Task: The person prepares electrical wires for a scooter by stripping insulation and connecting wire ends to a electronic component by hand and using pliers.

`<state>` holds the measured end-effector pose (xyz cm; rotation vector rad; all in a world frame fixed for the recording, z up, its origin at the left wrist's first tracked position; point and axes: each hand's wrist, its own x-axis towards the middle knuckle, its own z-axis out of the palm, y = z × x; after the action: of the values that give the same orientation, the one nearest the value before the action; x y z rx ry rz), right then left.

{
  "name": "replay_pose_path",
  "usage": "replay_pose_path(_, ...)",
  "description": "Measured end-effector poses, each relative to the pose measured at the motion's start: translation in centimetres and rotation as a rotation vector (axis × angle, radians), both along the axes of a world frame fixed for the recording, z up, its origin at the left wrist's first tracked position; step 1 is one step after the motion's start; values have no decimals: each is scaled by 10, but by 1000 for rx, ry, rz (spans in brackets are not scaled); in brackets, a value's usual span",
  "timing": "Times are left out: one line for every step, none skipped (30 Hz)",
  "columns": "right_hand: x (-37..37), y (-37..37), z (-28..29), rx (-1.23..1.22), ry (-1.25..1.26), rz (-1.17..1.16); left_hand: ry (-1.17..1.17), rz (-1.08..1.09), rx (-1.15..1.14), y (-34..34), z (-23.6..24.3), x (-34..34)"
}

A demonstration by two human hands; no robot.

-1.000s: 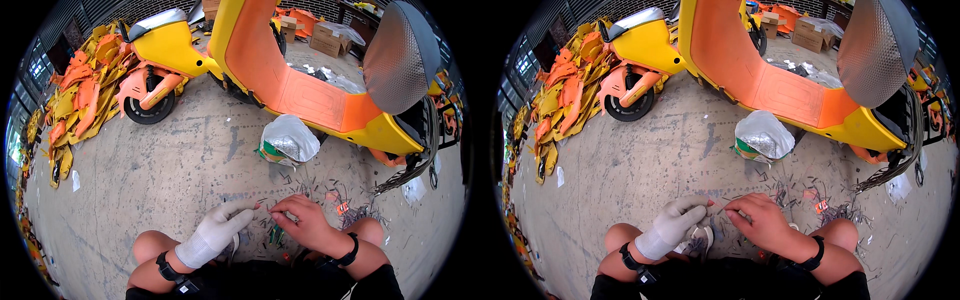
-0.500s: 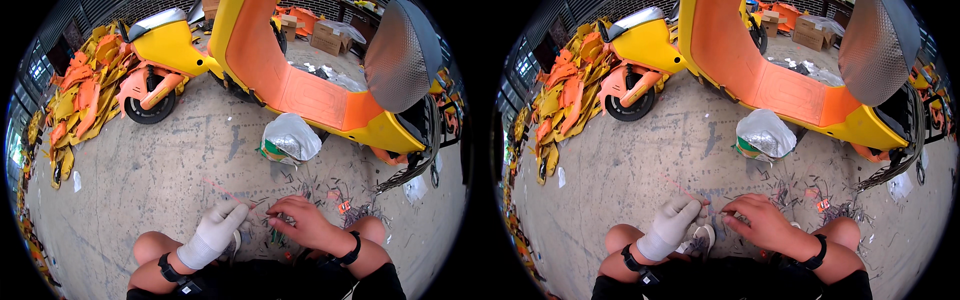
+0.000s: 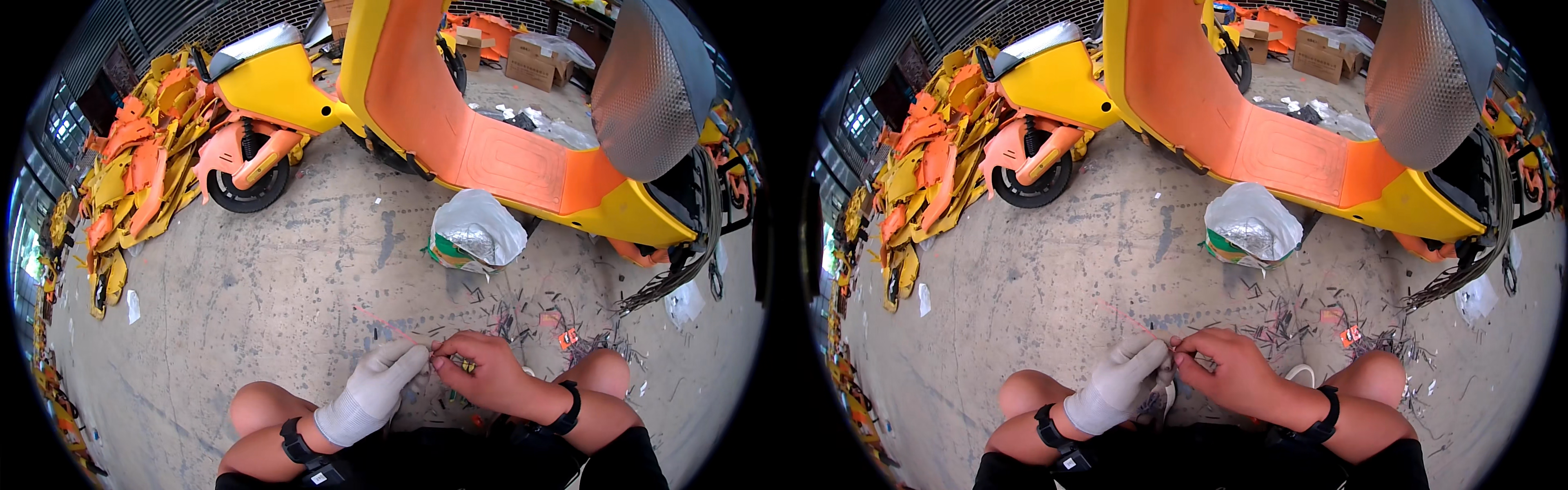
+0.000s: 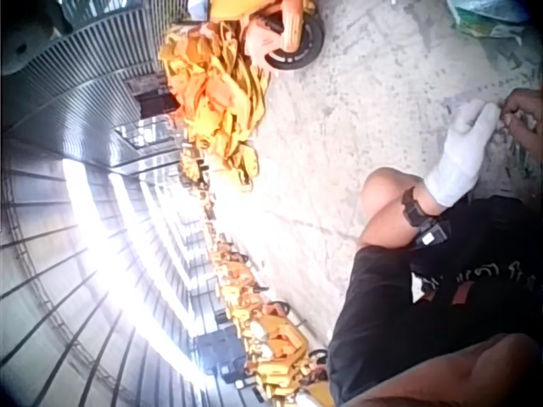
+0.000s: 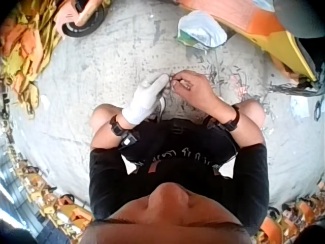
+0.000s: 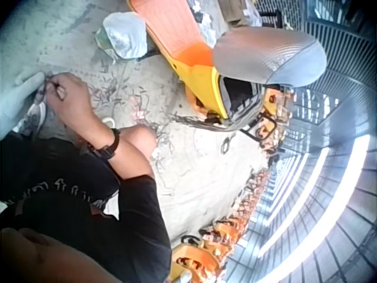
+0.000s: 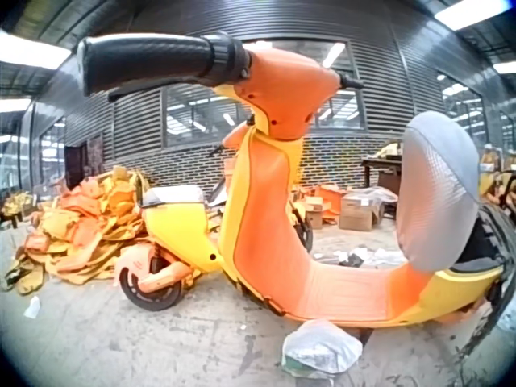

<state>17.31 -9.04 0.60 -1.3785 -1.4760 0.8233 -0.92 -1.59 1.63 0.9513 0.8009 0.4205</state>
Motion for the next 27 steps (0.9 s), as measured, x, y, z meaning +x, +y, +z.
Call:
replay_pose_path(-1, 0, 0, 9, -2, -14, -32, -12, -21, 1, -3, 0)
replay_pose_path(-1, 0, 0, 18, -3, -28, -63, -24, -42, 3, -8, -2)
replay_pose_path(-1, -1, 0, 38, -19, -23, -94, -36, -64, 4, -11, -2)
replay_pose_path(-2, 1, -1, 59, -28, -4, -115, -15, -61, 2, -10, -3)
replay_pose_path(-1, 1, -2, 77, -46, 1, -142, -9, -63, 1, -11, -2)
replay_pose_path(-1, 0, -2, 63, -62, 3, -169, -2, -65, 0, -11, -1)
replay_pose_path(-1, -1, -2, 49, -79, 6, -145, 1, -40, 0, -11, -1)
replay_pose_path(-1, -1, -2, 37, -95, 11, -122, 7, -13, -1, -10, -2)
replay_pose_path(-1, -1, -1, 28, -84, 4, -98, 13, 14, -1, -9, -2)
replay_pose_path(-1, -2, -1, 19, -73, -2, -63, 19, 43, -2, -6, -2)
replay_pose_path(-1, -1, -1, 11, -63, -9, -29, 24, 73, -2, -2, -1)
replay_pose_path(-2, -1, 0, 24, -38, -19, 6, 29, 103, -1, 0, -1)
replay_pose_path(-2, 0, 0, 37, -12, -30, 11, 24, 148, -1, 0, -1)
replay_pose_path(-2, 0, 0, 50, 13, -41, 16, 18, 193, 0, 0, -1)
replay_pose_path(-1, 0, 1, 44, 17, -39, 20, 12, 237, 0, 0, 0)
replay_pose_path(-2, 1, 2, 44, 24, -26, 20, 27, 256, -1, 1, -3)
replay_pose_path(-2, 0, 3, 43, 31, -20, 20, 34, 274, -1, 1, -3)
replay_pose_path(-2, 0, 5, 18, 30, -12, 19, 41, 293, -2, 2, -4)
replay_pose_path(-2, 0, 9, -8, 29, -3, 9, 55, 278, -2, 4, -4)
replay_pose_path(-2, -1, 11, -37, 27, 3, -2, 66, 260, -2, 7, -3)
replay_pose_path(-2, -1, 11, -42, 42, 4, -13, 78, 242, -2, 8, -2)
replay_pose_path(-2, -1, 12, -46, 57, 5, -36, 75, 244, -1, 6, -4)
replay_pose_path(-2, -1, 12, -50, 73, 4, -60, 69, 247, 0, 2, -8)
replay_pose_path(-2, -1, 11, -44, 68, 2, -83, 64, 250, 2, 0, -10)
replay_pose_path(-2, -1, 10, -38, 64, 0, -108, 94, 233, 3, 0, -11)
replay_pose_path(-2, -1, 9, -31, 59, -2, -133, 123, 216, 5, 2, -11)
replay_pose_path(-1, -2, 9, -35, 64, -6, -158, 153, 199, 7, 3, -11)
